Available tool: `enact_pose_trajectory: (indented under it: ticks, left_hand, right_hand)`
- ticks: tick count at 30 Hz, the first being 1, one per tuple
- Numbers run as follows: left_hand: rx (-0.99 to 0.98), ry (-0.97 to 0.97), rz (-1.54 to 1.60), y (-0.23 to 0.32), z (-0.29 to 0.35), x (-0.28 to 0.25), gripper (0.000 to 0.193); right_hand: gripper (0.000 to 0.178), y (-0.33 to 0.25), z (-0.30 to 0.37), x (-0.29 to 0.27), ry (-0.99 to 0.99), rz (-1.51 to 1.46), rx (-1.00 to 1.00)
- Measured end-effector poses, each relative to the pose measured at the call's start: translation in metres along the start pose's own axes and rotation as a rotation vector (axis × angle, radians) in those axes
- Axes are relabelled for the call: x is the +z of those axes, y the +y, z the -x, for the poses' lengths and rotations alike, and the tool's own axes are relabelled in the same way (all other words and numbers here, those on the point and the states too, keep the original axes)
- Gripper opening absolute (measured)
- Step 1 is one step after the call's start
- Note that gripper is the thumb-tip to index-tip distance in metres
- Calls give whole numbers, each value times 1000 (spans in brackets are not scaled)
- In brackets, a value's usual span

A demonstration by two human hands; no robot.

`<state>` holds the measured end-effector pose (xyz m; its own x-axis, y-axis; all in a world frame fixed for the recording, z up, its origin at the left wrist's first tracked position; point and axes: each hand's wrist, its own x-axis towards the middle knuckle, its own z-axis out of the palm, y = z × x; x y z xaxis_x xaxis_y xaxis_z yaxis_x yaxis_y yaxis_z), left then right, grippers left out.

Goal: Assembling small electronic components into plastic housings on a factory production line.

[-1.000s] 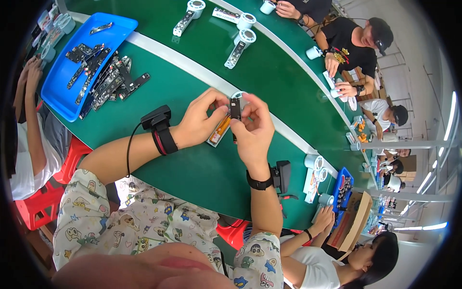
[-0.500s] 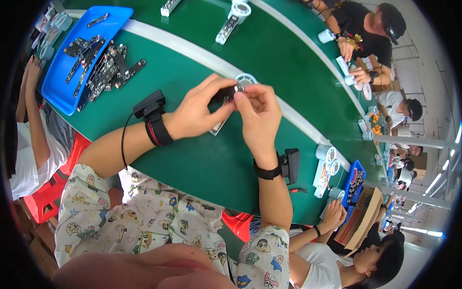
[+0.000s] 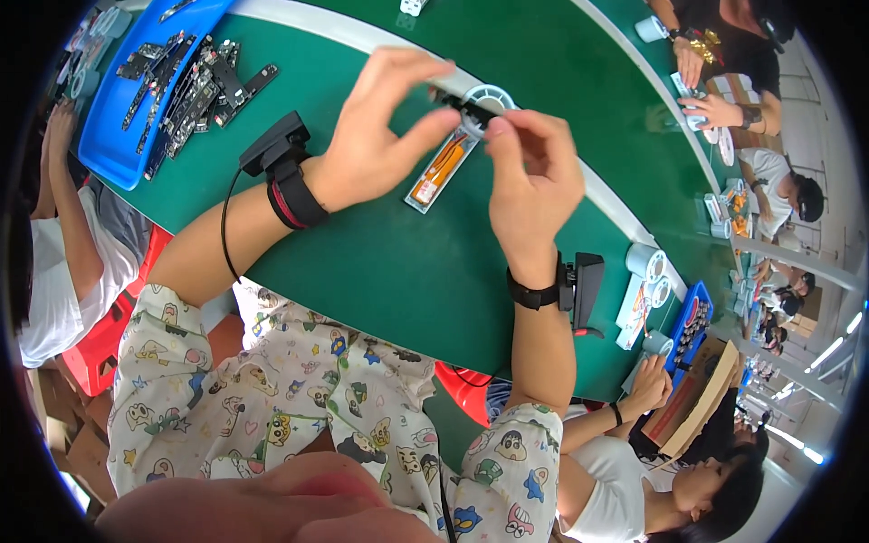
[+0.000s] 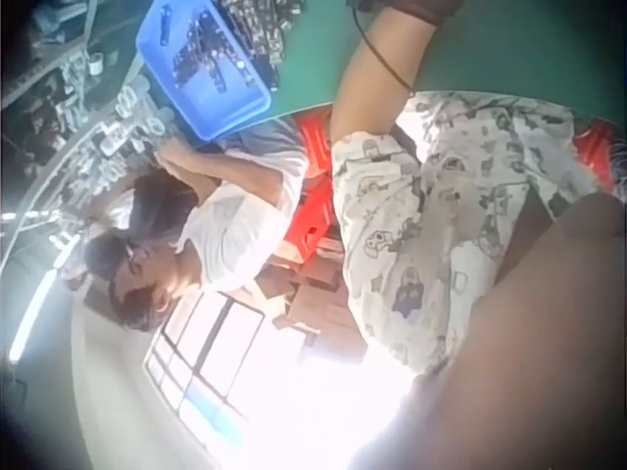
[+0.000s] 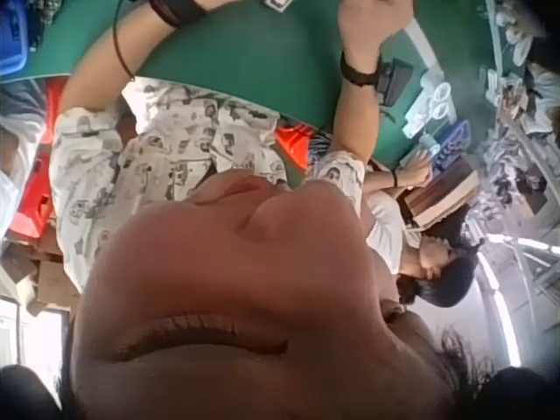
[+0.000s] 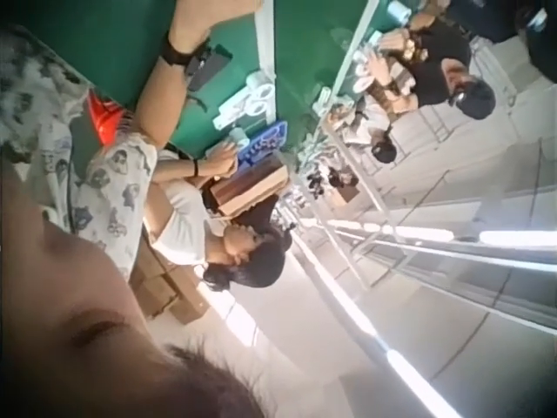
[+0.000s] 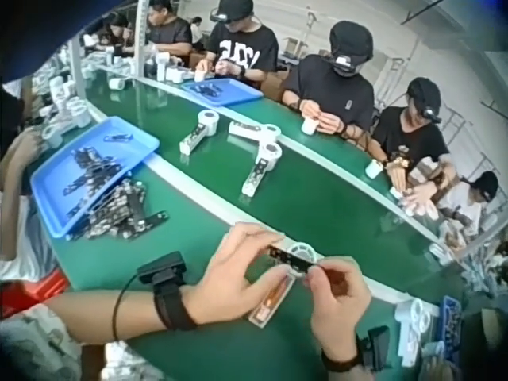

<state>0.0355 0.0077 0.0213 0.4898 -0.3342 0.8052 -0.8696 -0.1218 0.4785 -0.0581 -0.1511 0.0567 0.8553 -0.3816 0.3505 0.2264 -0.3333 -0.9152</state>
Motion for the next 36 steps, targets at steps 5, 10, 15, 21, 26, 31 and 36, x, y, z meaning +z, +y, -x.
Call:
enact_pose_trajectory:
  ticks: [5,10,15,21,26,31,36]
  left_hand:
    - [-636,96,693,4,-4,3,31]
    - [-845,48,1008,4,-6,3,32]
    - [-805,-27,761,-2,-2,-6,25]
    - [-758,-352,581,3,-5,-9,33]
    - [-617,-385,692,-3,10,2,43]
    - [-636,-453,745,-1,8,3,45]
    - [-568,-426,711,-3,9,9,41]
  right_hand:
    - [14,-9,7,11,116,-316,68]
    - [17,-11,4,2,-124,-361,375]
    - [23,-28,1,-10,-419,521,-20]
    - [20,-14,5,-1,-532,500,-114]
    - [13,-5,8,4,-246,131,400]
    - [12,22,10,5,-23,317,-87]
    - [13,27,5,0,-26,666,-538]
